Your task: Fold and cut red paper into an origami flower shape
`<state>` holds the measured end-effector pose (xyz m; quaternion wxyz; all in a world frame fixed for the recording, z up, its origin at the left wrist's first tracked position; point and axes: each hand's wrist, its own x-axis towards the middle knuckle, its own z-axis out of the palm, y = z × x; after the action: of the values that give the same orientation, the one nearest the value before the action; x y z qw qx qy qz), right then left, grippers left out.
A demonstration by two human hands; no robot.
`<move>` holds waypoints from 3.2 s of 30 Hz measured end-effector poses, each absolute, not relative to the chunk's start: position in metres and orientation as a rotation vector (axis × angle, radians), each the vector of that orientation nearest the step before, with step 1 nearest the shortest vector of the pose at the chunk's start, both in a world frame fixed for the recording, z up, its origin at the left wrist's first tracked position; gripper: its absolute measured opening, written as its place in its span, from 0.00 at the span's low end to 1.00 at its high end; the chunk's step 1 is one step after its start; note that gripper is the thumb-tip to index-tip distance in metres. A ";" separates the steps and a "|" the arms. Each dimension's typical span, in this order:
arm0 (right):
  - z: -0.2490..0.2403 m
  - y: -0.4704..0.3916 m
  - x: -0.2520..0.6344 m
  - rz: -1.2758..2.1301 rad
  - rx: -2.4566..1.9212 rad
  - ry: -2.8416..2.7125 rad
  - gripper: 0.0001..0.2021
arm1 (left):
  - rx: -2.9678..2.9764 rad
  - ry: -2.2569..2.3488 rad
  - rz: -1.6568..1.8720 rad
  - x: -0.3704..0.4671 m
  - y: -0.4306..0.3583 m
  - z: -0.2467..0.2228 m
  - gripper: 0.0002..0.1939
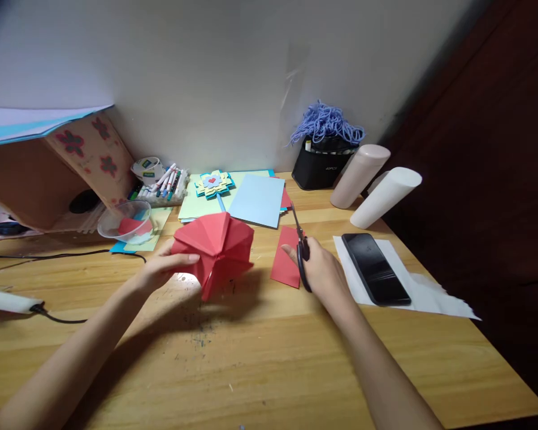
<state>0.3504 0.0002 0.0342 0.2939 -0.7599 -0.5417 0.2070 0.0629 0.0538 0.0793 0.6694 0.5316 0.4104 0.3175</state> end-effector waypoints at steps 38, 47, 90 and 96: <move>0.017 -0.018 0.266 1.203 -0.991 -0.543 0.13 | 0.578 0.797 0.515 0.131 0.001 0.036 0.17; 0.022 -0.025 0.258 1.147 -1.059 -0.663 0.18 | 0.609 0.756 0.870 0.131 0.004 0.031 0.13; 0.006 -0.033 0.277 2.172 -0.987 -1.057 0.40 | 0.809 0.809 0.949 0.090 0.065 0.012 0.15; 0.005 -0.032 0.280 2.170 -1.004 -1.067 0.39 | 0.831 0.822 0.879 0.090 0.062 0.015 0.14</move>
<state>0.2797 -0.0323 0.0050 0.2587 -0.3704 -0.3938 0.8005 0.0903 0.0624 0.0148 0.7443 0.3796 0.3752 0.4014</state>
